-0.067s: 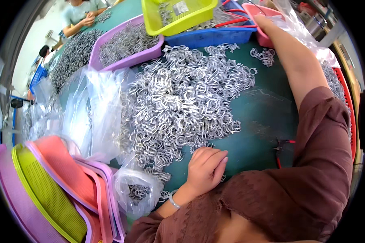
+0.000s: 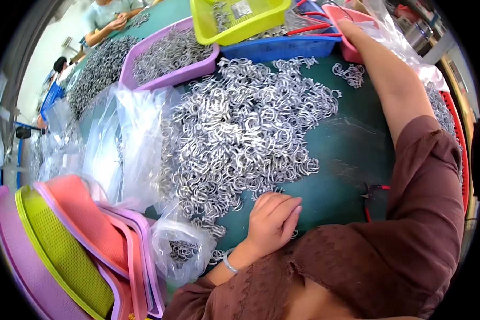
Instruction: The person joins small metal links together by hand, placing the assembled sections into a red plastic basket and then transferring them into a plastic bag.
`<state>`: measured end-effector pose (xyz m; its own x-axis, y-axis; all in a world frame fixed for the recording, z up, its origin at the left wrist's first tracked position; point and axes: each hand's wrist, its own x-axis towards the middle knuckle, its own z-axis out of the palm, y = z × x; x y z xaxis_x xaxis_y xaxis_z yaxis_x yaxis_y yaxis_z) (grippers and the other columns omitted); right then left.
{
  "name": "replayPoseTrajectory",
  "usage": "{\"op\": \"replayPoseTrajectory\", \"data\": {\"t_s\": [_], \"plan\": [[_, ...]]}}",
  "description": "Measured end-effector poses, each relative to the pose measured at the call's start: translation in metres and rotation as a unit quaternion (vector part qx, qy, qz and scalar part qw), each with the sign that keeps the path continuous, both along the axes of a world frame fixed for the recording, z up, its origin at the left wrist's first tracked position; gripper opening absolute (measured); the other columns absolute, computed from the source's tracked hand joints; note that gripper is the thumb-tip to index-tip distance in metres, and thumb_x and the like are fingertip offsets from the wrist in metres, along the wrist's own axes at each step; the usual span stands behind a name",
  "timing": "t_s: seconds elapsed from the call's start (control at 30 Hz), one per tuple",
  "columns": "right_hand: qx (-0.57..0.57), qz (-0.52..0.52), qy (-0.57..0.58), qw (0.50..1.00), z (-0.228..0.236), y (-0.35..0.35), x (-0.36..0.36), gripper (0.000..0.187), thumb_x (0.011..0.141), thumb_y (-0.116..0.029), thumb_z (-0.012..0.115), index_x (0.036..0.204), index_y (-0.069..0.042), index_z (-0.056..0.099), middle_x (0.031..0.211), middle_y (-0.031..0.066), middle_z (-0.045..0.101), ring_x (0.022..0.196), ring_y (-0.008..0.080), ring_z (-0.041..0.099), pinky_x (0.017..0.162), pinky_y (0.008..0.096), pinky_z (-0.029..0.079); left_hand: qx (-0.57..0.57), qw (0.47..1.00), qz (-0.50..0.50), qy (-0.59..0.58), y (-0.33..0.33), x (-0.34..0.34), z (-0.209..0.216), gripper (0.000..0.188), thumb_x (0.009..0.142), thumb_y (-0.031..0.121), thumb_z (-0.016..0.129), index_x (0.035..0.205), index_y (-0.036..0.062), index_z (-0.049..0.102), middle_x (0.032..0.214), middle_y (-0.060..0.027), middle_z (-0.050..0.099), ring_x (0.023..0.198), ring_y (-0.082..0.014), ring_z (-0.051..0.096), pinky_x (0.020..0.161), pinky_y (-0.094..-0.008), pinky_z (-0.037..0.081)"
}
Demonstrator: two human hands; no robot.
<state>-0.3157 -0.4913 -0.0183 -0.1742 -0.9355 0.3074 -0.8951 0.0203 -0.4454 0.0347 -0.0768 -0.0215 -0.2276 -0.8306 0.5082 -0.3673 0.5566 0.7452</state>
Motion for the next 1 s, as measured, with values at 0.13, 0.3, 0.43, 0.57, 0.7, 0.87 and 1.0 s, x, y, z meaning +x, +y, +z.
{"op": "replayPoseTrajectory", "data": {"t_s": [0.13, 0.3, 0.43, 0.57, 0.7, 0.87, 1.0], "plan": [[0.031, 0.071, 0.035, 0.996, 0.003, 0.001, -0.001, 0.023, 0.074, -0.016, 0.047, 0.077, -0.002, 0.065, 0.081, 0.0172, 0.063, 0.078, 0.0274, 0.060, 0.067, 0.0370, 0.045, 0.006, 1.000, 0.006, 0.000, 0.002, 0.001, 0.001, 0.012, 0.068, 0.001, 0.062, 0.080, 0.0020, 0.061, 0.072, -0.0080, 0.058, 0.063, -0.0218, 0.055, 0.060, -0.0294, 0.044], [0.063, 0.105, 0.111, 0.986, 0.014, 0.001, -0.007, 0.023, 0.075, -0.016, 0.049, 0.082, -0.002, 0.064, 0.084, 0.0174, 0.062, 0.080, 0.0275, 0.060, 0.071, 0.0365, 0.044, 0.007, 1.000, 0.011, 0.010, 0.003, 0.001, 0.001, 0.012, 0.068, 0.001, 0.063, 0.080, 0.0025, 0.061, 0.073, -0.0081, 0.058, 0.063, -0.0218, 0.055, 0.060, -0.0295, 0.043], [0.030, 0.080, 0.107, 0.991, 0.027, -0.007, -0.015, 0.025, 0.071, -0.022, 0.052, 0.085, -0.006, 0.064, 0.084, 0.0180, 0.062, 0.083, 0.0303, 0.059, 0.077, 0.0370, 0.044, 0.004, 1.000, 0.009, 0.005, 0.004, 0.001, 0.002, 0.012, 0.068, 0.002, 0.063, 0.080, 0.0026, 0.061, 0.073, -0.0084, 0.058, 0.064, -0.0222, 0.055, 0.060, -0.0299, 0.043], [-0.087, 0.021, -0.006, 0.996, 0.046, -0.003, -0.009, 0.024, 0.071, -0.019, 0.051, 0.088, -0.006, 0.063, 0.078, 0.0164, 0.062, 0.077, 0.0274, 0.060, 0.066, 0.0376, 0.048, -0.006, 1.000, 0.005, 0.003, 0.007, -0.001, 0.005, 0.011, 0.068, 0.001, 0.062, 0.079, 0.0024, 0.061, 0.073, -0.0092, 0.059, 0.065, -0.0227, 0.056, 0.061, -0.0304, 0.044], [-0.256, -0.095, 0.093, 0.958, 0.074, 0.010, 0.010, 0.014, 0.068, -0.007, 0.052, 0.078, -0.007, 0.061, 0.071, 0.0133, 0.059, 0.066, 0.0263, 0.056, 0.063, 0.0344, 0.045, -0.017, 1.000, 0.001, 0.007, 0.011, -0.005, 0.006, 0.012, 0.069, 0.002, 0.062, 0.081, 0.0027, 0.061, 0.075, -0.0085, 0.059, 0.067, -0.0245, 0.055, 0.065, -0.0327, 0.044], [-0.150, -0.012, -0.305, 0.940, 0.148, 0.078, 0.057, 0.011, 0.077, -0.012, 0.056, 0.080, -0.002, 0.058, 0.071, 0.0056, 0.057, 0.067, 0.0138, 0.055, 0.055, 0.0273, 0.045, -0.021, 1.000, -0.012, 0.003, 0.020, -0.005, 0.014, 0.012, 0.070, 0.001, 0.060, 0.082, 0.0021, 0.061, 0.075, -0.0095, 0.060, 0.068, -0.0242, 0.056, 0.065, -0.0312, 0.044], [-0.081, 0.097, -0.377, 0.917, 0.195, 0.157, 0.050, 0.013, 0.080, -0.011, 0.054, 0.089, -0.001, 0.055, 0.072, 0.0059, 0.054, 0.065, 0.0147, 0.055, 0.057, 0.0255, 0.049, -0.008, 0.998, -0.009, 0.055, 0.024, -0.015, 0.017, 0.014, 0.071, 0.001, 0.059, 0.085, -0.0001, 0.060, 0.077, -0.0111, 0.060, 0.068, -0.0220, 0.056, 0.066, -0.0290, 0.045]]}}
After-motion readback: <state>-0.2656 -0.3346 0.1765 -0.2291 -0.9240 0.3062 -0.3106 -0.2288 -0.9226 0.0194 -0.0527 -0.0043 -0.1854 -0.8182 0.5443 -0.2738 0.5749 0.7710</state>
